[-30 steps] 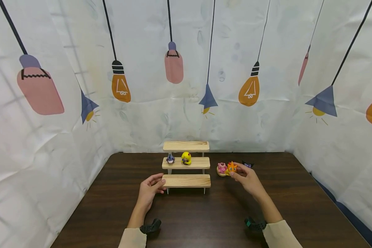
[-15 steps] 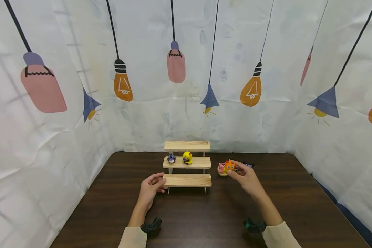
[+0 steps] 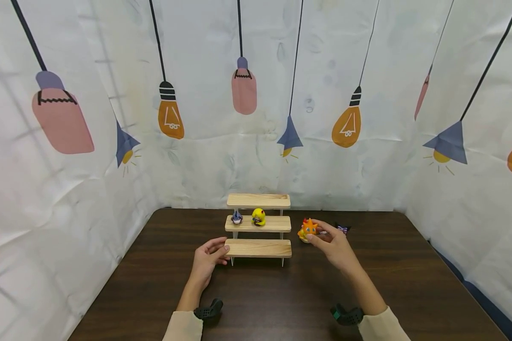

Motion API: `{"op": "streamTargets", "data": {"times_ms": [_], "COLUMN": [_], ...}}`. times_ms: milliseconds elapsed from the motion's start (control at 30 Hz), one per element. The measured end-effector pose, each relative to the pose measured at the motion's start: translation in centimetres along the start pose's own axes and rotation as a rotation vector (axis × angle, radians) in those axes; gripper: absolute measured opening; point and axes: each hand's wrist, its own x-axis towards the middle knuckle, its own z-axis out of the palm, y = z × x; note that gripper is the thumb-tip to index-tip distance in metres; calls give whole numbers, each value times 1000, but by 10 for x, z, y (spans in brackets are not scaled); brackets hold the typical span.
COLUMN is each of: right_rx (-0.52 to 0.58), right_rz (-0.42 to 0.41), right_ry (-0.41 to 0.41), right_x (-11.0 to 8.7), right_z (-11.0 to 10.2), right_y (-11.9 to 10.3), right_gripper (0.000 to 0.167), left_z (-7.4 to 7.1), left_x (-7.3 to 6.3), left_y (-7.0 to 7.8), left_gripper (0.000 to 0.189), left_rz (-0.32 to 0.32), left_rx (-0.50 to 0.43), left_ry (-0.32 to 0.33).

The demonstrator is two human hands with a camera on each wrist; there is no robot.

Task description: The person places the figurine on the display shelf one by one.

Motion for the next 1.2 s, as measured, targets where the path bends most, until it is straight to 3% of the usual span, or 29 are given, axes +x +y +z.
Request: {"op": "streamTargets", "data": {"times_ms": [400,733,1200], "right_rx": [31,-46,-83], "right_rz": [-89,-36,-29], "right_ry": [-68,-91,-115], "right_x": [10,32,60], "right_z": [22,36,48], "right_y": [-9,-21,-19], "right_gripper": [51,57,55], "left_z": [1,0,1], "left_x": [-1,-1,-1], "left_y": [0,-1,-1], "left_gripper": [41,40,40], "left_rz": [13,6,3], "left_rx": [15,-4,4], "left_ry": [8,7,10]}}
